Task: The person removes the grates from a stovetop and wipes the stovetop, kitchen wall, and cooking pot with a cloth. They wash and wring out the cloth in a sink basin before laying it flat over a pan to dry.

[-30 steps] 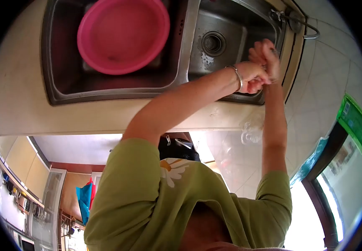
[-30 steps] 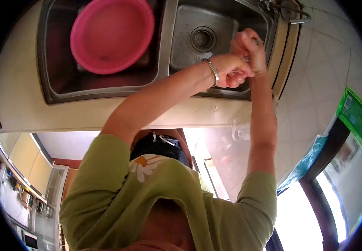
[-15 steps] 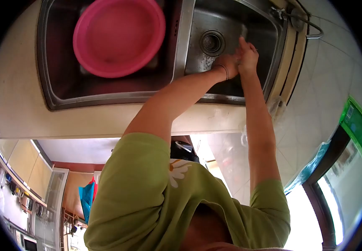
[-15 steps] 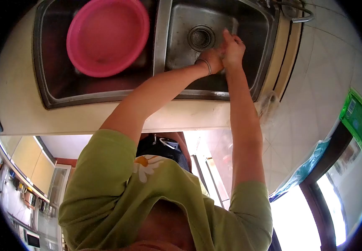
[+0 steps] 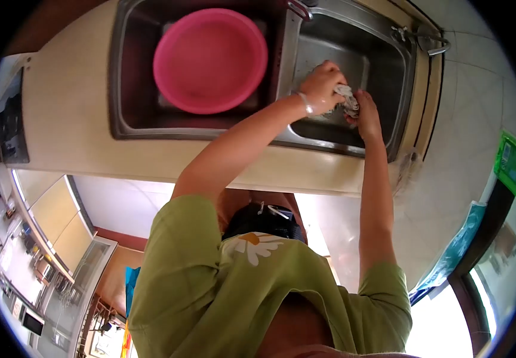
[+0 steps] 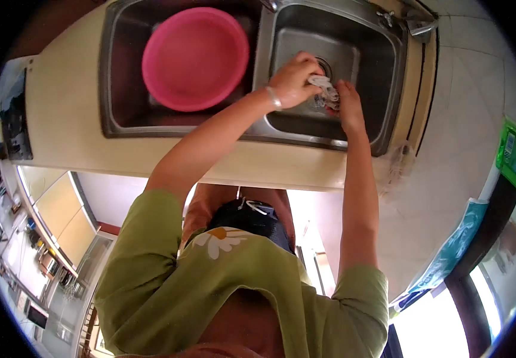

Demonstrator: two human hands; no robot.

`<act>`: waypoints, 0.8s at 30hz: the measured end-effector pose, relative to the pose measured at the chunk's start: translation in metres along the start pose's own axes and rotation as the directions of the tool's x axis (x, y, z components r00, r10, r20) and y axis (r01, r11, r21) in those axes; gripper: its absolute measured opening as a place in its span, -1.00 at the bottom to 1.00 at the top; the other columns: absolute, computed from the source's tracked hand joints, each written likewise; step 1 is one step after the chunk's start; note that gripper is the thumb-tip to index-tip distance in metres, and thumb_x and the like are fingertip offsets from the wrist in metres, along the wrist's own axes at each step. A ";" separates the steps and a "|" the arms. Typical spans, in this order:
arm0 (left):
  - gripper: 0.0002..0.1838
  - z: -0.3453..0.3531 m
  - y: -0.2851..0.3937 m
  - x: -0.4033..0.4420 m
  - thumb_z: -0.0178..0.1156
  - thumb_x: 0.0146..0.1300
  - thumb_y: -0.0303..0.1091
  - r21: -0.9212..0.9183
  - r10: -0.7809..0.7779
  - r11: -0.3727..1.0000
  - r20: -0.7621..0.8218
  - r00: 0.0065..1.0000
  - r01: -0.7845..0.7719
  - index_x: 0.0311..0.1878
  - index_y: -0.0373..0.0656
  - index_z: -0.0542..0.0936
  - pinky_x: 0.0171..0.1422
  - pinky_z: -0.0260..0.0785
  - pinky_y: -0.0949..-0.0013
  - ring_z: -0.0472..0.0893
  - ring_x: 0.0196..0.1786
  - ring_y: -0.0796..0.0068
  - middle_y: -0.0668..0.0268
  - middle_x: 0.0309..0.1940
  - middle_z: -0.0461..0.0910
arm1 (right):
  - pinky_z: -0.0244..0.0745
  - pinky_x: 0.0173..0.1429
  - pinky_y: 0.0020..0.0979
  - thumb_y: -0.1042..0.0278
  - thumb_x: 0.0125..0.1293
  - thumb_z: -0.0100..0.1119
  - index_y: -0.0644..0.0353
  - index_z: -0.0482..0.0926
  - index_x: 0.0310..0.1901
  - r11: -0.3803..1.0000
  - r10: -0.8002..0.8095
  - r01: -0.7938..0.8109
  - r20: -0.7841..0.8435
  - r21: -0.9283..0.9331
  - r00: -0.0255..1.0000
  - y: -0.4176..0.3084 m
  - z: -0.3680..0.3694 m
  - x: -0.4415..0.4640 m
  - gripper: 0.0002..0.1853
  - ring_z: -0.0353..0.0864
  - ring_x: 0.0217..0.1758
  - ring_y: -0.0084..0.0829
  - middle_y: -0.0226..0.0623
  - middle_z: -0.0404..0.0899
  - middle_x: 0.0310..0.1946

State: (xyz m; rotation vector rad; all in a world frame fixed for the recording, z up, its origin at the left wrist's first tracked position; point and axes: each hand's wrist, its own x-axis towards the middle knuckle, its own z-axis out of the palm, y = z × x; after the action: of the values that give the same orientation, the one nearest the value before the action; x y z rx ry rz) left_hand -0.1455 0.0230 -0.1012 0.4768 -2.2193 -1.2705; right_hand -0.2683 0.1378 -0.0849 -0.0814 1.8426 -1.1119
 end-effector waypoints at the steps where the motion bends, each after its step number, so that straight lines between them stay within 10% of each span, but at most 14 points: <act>1: -0.71 -0.030 0.004 -0.003 0.28 -0.12 -0.42 -0.053 -0.096 0.993 0.106 0.990 0.102 -0.28 -0.25 0.48 -0.11 0.34 0.38 0.49 -0.23 0.30 0.19 -0.31 0.43 | 0.34 -0.41 -0.54 0.05 0.27 -0.13 0.14 0.41 -0.23 0.994 -0.101 0.103 0.067 -0.030 0.993 -0.007 0.017 -0.013 -0.69 0.41 -0.41 -0.60 -0.40 0.43 -0.44; 3: -0.77 -0.081 0.002 -0.025 0.16 0.10 -0.39 -0.408 -0.420 0.775 0.237 0.876 0.482 -0.17 -0.25 0.48 -0.24 0.35 0.52 0.48 -0.28 0.62 0.33 -0.33 0.51 | 0.36 -0.36 -0.57 0.24 0.22 0.01 0.19 0.41 -0.23 0.956 -0.290 0.292 0.246 0.030 0.925 -0.021 0.052 -0.030 -0.80 0.41 -0.42 -0.58 -0.39 0.43 -0.36; 7: -0.76 -0.158 -0.020 -0.062 0.17 0.10 -0.35 -0.559 -0.555 0.729 -0.144 0.819 0.396 -0.18 -0.27 0.51 -0.14 0.33 0.53 0.47 -0.25 0.60 0.34 -0.31 0.52 | 0.34 -0.28 -0.58 0.49 0.07 0.13 0.21 0.43 -0.21 0.746 -0.623 0.666 0.366 0.012 0.692 -0.032 0.126 -0.038 -0.79 0.39 -0.34 -0.57 -0.39 0.43 -0.34; 13: -0.62 -0.229 -0.166 -0.095 0.09 0.11 -0.13 -0.165 -0.656 0.691 -0.554 0.513 0.704 -0.11 -0.22 0.48 -0.08 0.35 0.25 0.51 -0.17 0.10 -0.03 -0.23 0.50 | 0.38 -0.10 -0.33 0.51 -0.03 0.14 0.20 0.43 -0.16 0.537 -0.650 0.763 0.400 -0.358 0.646 -0.011 0.232 0.034 -0.69 0.46 -0.19 -0.18 -0.10 0.43 -0.24; 16: -0.57 -0.214 -0.212 -0.102 0.04 0.10 -0.22 0.212 -0.541 0.743 -0.368 0.756 0.635 0.05 -0.15 0.36 0.12 0.19 0.15 0.32 0.05 -0.03 -0.06 -0.07 0.37 | 0.37 -0.07 -0.18 0.37 0.04 0.08 0.20 0.38 -0.10 0.491 -0.713 0.711 0.236 -0.504 0.660 0.022 0.277 0.082 -0.65 0.43 -0.12 -0.05 0.00 0.37 -0.15; 20: -0.50 -0.180 -0.205 -0.099 -0.02 0.09 -0.26 0.598 -0.649 0.552 -0.130 0.750 0.581 0.16 0.01 0.24 0.10 0.18 0.06 0.22 0.13 0.00 0.02 0.07 0.21 | 0.37 -0.09 -0.04 0.23 0.09 0.03 0.15 0.21 0.06 0.588 -0.441 0.278 -0.013 -0.760 0.897 0.049 0.317 0.079 -0.51 0.41 -0.10 0.04 0.02 0.28 -0.07; 22: -0.52 -0.191 -0.207 -0.090 -0.04 0.09 -0.27 0.640 -0.676 0.549 -0.039 0.736 0.538 0.15 0.04 0.26 0.11 0.18 0.07 0.25 0.11 0.02 0.02 0.07 0.22 | 0.36 -0.10 -0.03 0.20 0.15 -0.04 0.16 0.22 0.03 0.141 -0.298 0.611 0.555 -0.779 0.777 0.061 0.320 0.085 -0.58 0.41 -0.11 0.04 -0.01 0.28 -0.08; 24: -0.48 -0.204 -0.213 -0.087 0.02 0.05 -0.24 0.678 -0.723 0.565 0.133 0.678 0.470 0.15 0.06 0.25 0.16 0.15 0.08 0.24 0.13 0.01 -0.02 0.07 0.21 | 0.36 -0.09 -0.03 0.19 0.16 -0.06 0.18 0.24 -0.04 -0.052 -0.280 0.670 0.655 -0.740 0.702 0.057 0.311 0.094 -0.63 0.42 -0.12 0.04 0.01 0.28 -0.07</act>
State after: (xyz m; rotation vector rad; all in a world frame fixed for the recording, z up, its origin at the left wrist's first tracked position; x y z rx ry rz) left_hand 0.0554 -0.1742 -0.2249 1.4847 -2.9632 -0.9676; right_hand -0.0667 -0.0772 -0.2331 -1.7928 1.9265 0.0252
